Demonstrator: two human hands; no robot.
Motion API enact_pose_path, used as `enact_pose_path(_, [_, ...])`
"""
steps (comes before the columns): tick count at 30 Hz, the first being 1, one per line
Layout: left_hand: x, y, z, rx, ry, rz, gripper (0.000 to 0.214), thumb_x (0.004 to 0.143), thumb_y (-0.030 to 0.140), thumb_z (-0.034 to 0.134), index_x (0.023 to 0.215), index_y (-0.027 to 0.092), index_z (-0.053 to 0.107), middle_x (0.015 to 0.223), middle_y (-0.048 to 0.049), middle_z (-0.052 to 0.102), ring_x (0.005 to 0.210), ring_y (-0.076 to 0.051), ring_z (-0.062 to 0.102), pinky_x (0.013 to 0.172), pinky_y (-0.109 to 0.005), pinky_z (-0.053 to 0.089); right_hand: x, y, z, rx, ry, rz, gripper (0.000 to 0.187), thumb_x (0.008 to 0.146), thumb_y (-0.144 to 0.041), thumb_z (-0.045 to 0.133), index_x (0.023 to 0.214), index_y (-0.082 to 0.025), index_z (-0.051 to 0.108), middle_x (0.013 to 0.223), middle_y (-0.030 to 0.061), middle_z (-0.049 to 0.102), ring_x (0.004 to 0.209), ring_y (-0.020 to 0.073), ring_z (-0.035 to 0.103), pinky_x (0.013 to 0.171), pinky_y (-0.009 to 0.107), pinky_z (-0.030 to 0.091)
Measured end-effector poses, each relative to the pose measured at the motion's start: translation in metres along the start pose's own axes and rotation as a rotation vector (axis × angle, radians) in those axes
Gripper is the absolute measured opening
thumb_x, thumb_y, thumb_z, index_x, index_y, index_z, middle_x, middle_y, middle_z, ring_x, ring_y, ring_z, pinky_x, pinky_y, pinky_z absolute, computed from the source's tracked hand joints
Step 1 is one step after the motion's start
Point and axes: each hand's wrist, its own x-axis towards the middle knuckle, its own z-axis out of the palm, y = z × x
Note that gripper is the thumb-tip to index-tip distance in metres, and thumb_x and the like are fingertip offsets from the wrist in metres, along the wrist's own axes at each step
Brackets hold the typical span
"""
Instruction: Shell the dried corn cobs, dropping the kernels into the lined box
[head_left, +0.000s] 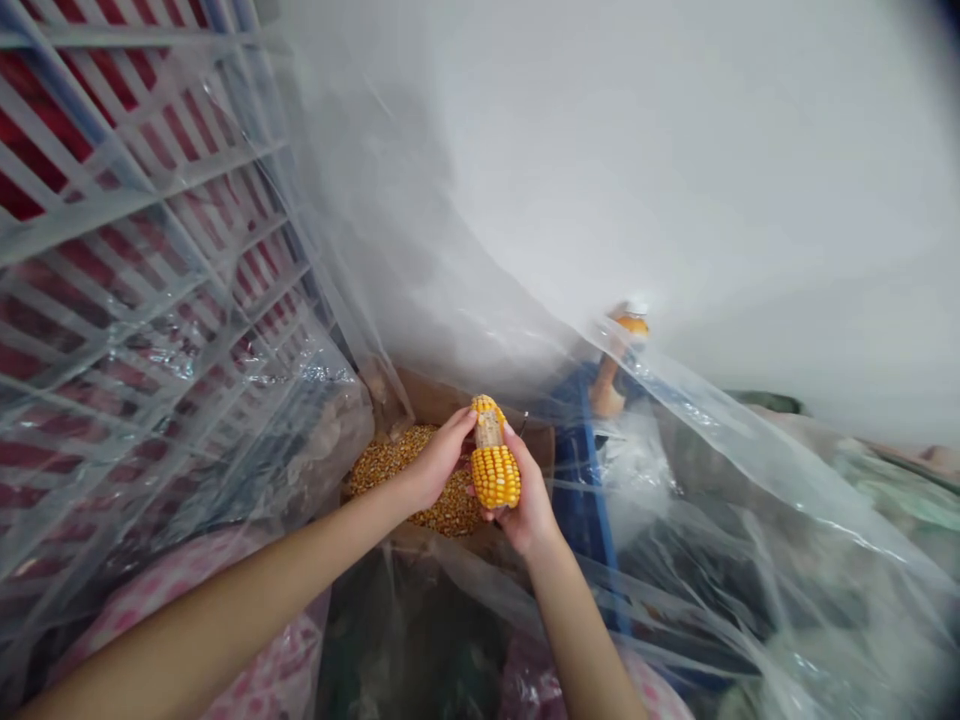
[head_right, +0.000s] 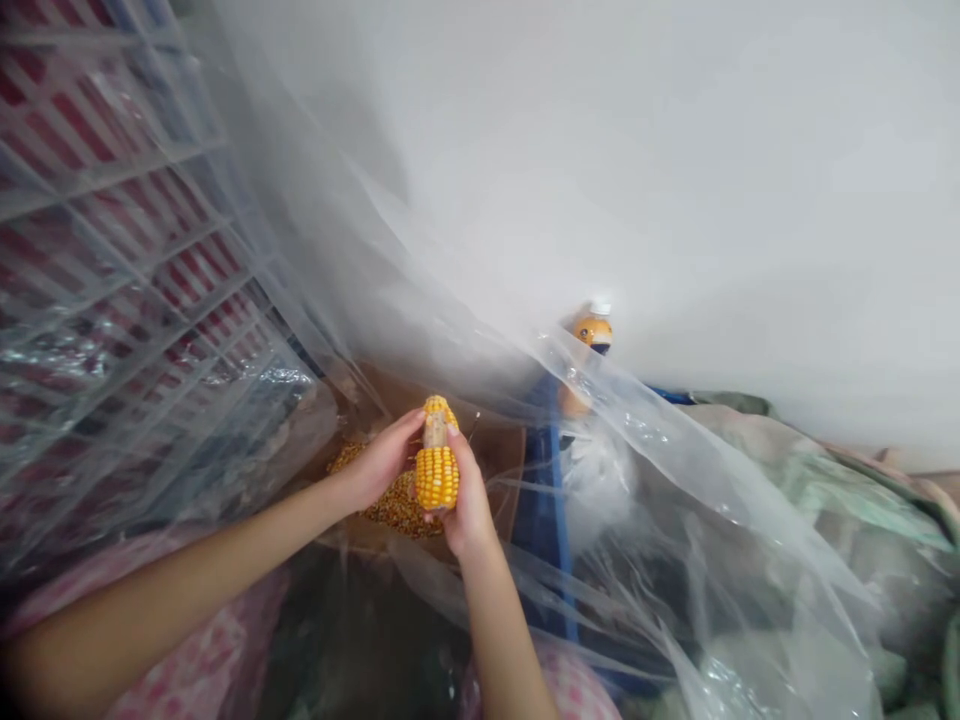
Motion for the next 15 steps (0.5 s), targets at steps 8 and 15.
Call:
enact_pose_path(8, [0.002, 0.006, 0.002, -0.087, 0.051, -0.019, 0.019, 0.079, 0.025, 0.044, 0.092, 0.019, 0.055, 0.080, -0.0007, 0.061, 0.071, -0.014, 0.052, 0.059, -0.023, 0.036, -0.001, 0.000, 0.005, -0.029, -0.016, -0.019, 0.056, 0.073, -0.058, 0.051, 0.112, -0.019, 0.053, 0.072, 0.0035, 0.063, 0.047, 0.0134, 0.056, 0.030, 0.018, 0.028])
enact_pose_path(15, [-0.005, 0.019, 0.010, -0.157, 0.125, -0.082, 0.012, 0.064, 0.017, 0.047, 0.074, 0.016, 0.054, 0.059, 0.0013, 0.055, 0.055, -0.013, 0.050, 0.053, -0.024, 0.039, 0.002, 0.008, 0.011, 0.041, -0.038, -0.186, 0.052, 0.073, -0.048, 0.056, 0.117, -0.021, 0.048, 0.081, 0.0021, 0.063, 0.059, 0.0126, 0.058, 0.048, 0.022, 0.046])
